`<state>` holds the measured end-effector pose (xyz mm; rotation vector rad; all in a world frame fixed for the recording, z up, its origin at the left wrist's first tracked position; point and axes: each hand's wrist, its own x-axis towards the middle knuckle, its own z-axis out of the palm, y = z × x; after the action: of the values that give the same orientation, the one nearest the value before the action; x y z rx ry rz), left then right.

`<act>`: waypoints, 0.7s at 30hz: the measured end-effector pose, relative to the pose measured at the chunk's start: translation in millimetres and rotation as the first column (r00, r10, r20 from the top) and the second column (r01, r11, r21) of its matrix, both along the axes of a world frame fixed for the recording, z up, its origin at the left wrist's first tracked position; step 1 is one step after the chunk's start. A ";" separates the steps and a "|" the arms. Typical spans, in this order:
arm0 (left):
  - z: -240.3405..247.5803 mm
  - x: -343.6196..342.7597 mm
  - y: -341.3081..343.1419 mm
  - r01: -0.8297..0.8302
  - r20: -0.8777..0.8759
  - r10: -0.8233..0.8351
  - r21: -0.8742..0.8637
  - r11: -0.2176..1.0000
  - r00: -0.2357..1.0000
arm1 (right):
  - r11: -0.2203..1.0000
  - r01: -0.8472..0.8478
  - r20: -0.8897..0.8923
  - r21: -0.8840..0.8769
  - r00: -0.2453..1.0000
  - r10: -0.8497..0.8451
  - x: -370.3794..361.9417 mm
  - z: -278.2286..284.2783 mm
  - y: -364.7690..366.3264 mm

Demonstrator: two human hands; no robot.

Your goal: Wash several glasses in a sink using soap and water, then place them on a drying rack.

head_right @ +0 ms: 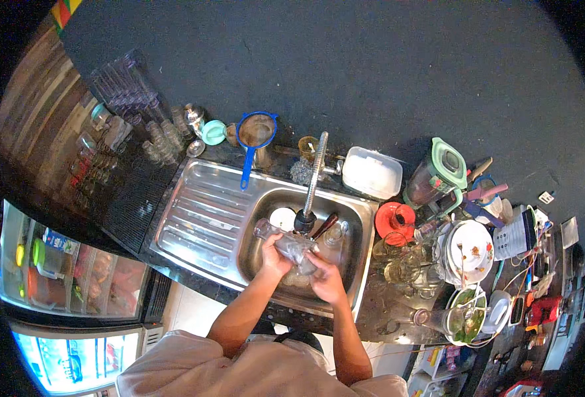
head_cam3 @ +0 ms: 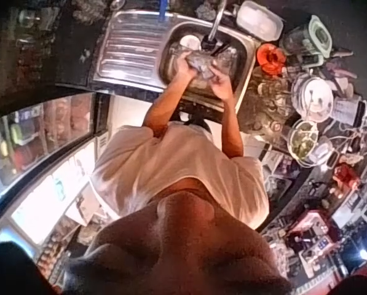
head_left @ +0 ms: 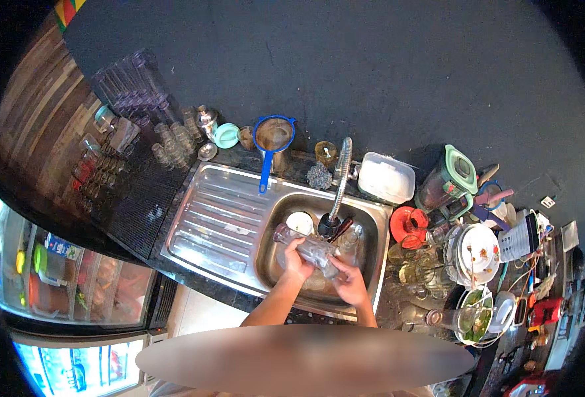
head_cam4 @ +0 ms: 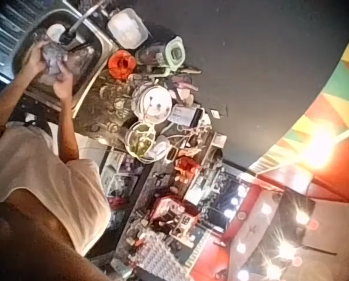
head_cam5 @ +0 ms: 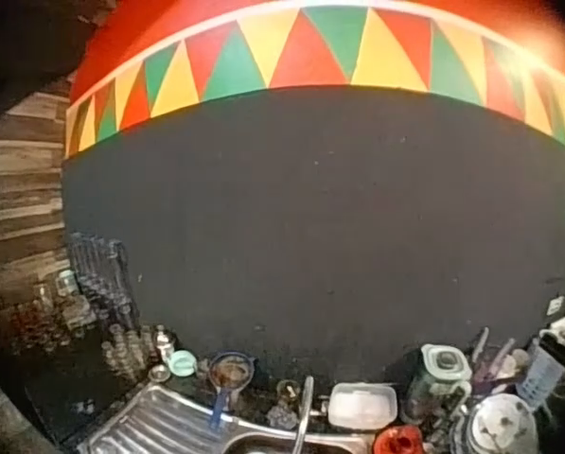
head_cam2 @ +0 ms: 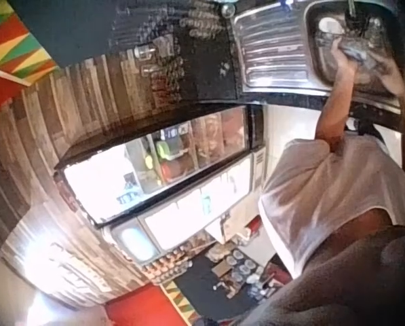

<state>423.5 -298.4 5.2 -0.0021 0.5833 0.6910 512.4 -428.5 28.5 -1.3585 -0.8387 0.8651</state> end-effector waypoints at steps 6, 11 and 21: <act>-0.1 13.9 -27.5 -0.027 0.121 0.028 -0.013 1.000 0.992 | 0.992 -0.071 -0.239 -0.106 0.970 0.044 0.1 -24.5 10.5; 1.2 4.8 -2.5 0.367 -0.287 -0.325 0.102 0.925 0.901 | 0.995 -0.038 -0.187 -0.093 0.982 0.020 0.0 -22.3 -0.9; 3.3 -9.3 15.5 0.284 -0.281 -0.290 -0.064 0.957 0.915 | 0.972 0.104 0.846 -0.209 0.517 0.127 -22.3 -43.8 -4.0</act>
<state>414.2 -282.9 8.5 0.1645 0.8519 0.3984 490.1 -432.5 -15.3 -2.0462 -1.5448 0.2181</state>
